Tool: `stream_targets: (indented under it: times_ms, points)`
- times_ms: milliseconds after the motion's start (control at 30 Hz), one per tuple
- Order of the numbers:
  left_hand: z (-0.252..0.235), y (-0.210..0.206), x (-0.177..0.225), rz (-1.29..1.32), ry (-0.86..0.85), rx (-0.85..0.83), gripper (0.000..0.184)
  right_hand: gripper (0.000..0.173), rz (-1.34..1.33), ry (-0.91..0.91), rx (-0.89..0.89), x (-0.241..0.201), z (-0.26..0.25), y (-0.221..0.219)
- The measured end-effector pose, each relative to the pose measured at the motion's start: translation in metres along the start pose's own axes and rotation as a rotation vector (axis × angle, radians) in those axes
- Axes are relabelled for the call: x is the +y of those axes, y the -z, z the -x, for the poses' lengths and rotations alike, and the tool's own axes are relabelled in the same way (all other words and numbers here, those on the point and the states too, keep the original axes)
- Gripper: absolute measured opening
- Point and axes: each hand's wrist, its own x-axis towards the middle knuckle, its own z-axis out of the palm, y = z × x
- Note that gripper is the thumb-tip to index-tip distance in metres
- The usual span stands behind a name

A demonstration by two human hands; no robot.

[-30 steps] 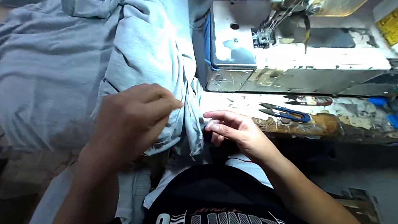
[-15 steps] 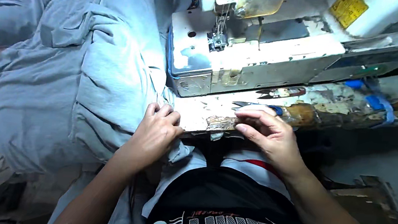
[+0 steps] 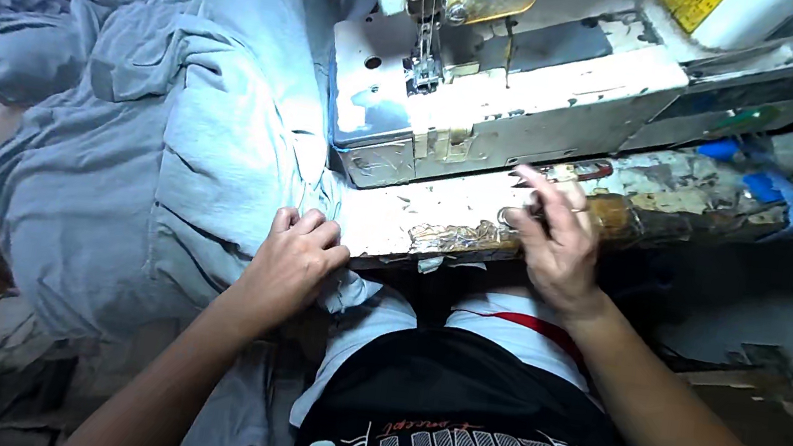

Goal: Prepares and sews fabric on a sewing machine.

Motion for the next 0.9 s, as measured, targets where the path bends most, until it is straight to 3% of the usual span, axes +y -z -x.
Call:
stream_targets:
  times_ms: [67, 233, 367, 567, 700, 800, 900]
  points:
    - [-0.005, 0.004, 0.008, 0.176, -0.016, 0.13, 0.01, 0.046, -0.04, 0.008, 0.077, -0.017, -0.004, 0.003]
    - [-0.06, 0.026, 0.034, 0.441, -0.129, 0.433, 0.01, 0.052, -0.279, -0.147, -0.121, -0.058, -0.012, 0.003]
    - [-0.099, 0.024, 0.046, 0.444, -0.192, 0.444, 0.014, 0.07, -0.414, -0.408, -0.139, -0.061, -0.002, 0.022]
    - [-0.148, 0.033, 0.056, 0.719, -0.242, 0.359, 0.013, 0.028, -0.594, -0.5, -0.053, -0.042, 0.013, 0.045]
    - [-0.164, 0.046, 0.053, 0.965, -0.087, 0.269, 0.014, 0.02, -0.675, -0.489, -0.146, -0.044, -0.005, 0.029]
    - [-0.167, 0.049, 0.053, 0.923, -0.047, 0.263, 0.013, 0.012, -0.863, -0.527, -0.146, -0.053, -0.029, 0.005]
    - [-0.169, 0.054, 0.07, 0.797, -0.092, 0.294, 0.011, 0.011, -0.909, -0.588, -0.033, -0.054, -0.032, -0.003]
